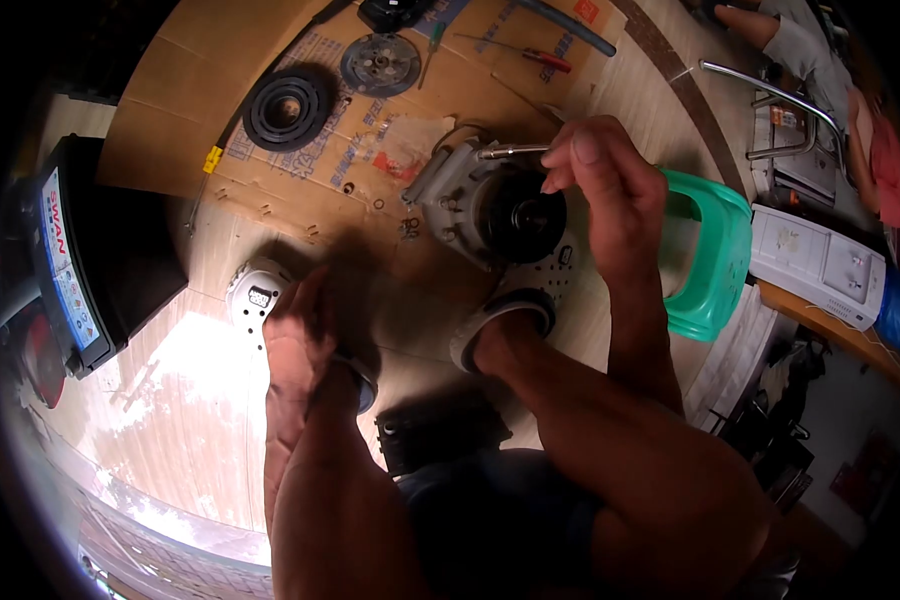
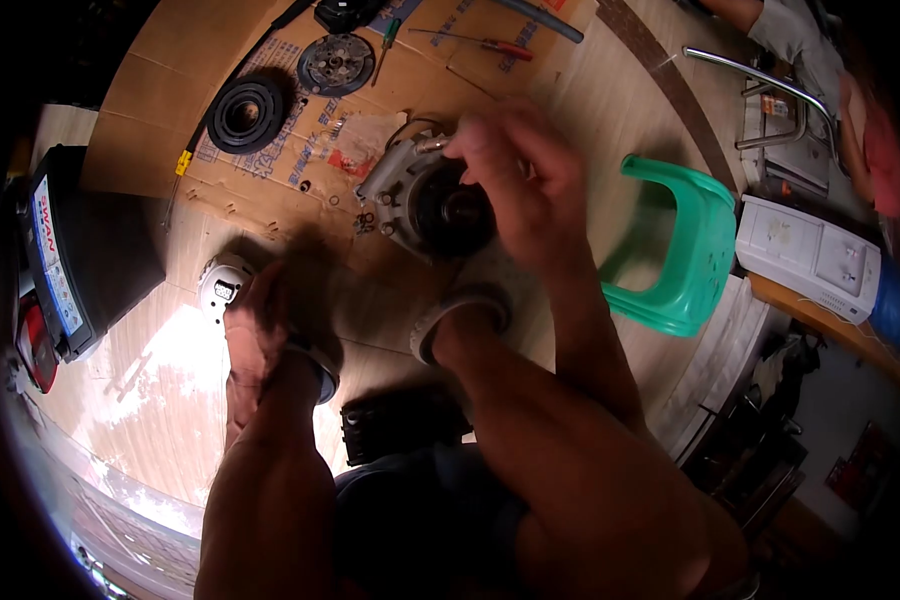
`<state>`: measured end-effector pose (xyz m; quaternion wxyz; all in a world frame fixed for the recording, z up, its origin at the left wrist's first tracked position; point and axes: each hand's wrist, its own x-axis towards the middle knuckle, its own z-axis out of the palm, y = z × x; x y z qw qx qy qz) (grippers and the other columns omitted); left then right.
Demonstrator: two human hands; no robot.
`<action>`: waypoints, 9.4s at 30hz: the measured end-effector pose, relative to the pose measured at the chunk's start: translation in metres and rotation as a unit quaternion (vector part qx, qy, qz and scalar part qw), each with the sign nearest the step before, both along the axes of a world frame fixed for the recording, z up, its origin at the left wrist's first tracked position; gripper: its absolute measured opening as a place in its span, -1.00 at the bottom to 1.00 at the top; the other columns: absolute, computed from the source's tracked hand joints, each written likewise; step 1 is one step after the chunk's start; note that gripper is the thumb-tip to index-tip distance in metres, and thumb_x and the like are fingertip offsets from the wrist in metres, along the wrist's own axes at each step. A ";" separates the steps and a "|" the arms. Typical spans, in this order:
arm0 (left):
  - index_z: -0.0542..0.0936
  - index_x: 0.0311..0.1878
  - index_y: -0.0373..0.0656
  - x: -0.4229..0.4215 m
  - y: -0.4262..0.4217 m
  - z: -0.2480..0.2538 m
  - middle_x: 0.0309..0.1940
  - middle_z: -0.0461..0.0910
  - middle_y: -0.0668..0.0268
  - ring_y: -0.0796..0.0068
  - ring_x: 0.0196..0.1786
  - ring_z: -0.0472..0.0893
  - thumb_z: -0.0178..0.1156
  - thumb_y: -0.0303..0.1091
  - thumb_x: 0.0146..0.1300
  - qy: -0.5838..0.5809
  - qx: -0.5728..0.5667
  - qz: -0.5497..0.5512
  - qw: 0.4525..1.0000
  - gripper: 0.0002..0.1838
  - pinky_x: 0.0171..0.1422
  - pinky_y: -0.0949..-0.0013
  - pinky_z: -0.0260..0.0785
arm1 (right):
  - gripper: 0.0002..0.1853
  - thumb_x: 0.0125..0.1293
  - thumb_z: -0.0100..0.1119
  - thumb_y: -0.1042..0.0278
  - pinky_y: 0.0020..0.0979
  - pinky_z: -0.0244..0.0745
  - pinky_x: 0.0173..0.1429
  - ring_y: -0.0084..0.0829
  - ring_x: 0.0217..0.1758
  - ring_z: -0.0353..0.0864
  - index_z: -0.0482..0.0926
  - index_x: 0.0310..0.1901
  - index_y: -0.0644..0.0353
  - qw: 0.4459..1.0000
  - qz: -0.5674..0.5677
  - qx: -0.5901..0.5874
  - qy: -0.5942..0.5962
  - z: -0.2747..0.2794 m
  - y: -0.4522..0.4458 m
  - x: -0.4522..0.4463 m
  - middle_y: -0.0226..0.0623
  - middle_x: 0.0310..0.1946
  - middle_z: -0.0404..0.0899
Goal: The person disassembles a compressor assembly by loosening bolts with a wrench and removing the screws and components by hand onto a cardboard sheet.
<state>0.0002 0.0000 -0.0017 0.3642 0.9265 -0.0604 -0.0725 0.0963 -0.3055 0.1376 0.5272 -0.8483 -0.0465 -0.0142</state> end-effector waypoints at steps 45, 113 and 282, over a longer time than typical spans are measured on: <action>0.64 0.09 -0.07 0.001 -0.001 0.001 -0.21 0.68 0.10 0.00 -0.21 0.68 0.18 -0.37 0.37 0.022 -0.007 0.002 1.000 -0.74 -0.15 0.11 0.57 | -0.75 0.51 0.08 0.43 -0.57 0.49 -0.34 -0.60 -0.40 0.55 0.58 0.13 0.29 0.995 -0.044 0.086 0.026 -0.009 -0.003 0.000 -0.31 -0.30 0.57; 0.66 0.05 -0.17 0.003 -0.003 -0.002 -0.21 0.69 0.03 -0.01 -0.21 0.71 0.20 -0.40 0.36 0.002 -0.009 0.002 1.000 -0.76 -0.15 0.14 0.59 | -0.51 0.58 0.01 0.19 -0.35 0.69 -0.09 -0.27 -0.20 0.74 0.38 0.37 0.35 0.982 -0.063 0.176 -0.026 -0.022 -0.013 -0.011 -0.02 -0.06 0.64; 0.67 0.06 -0.10 0.001 -0.002 -0.007 -0.25 0.69 0.05 0.00 -0.27 0.70 0.19 -0.41 0.34 -0.025 -0.004 -0.007 1.000 -0.75 -0.21 0.11 0.58 | -0.61 0.56 0.05 0.09 -0.58 0.46 -0.28 -0.61 -0.33 0.56 0.63 0.05 0.29 0.992 -0.108 0.066 0.030 0.002 -0.023 -0.005 -0.33 -0.21 0.65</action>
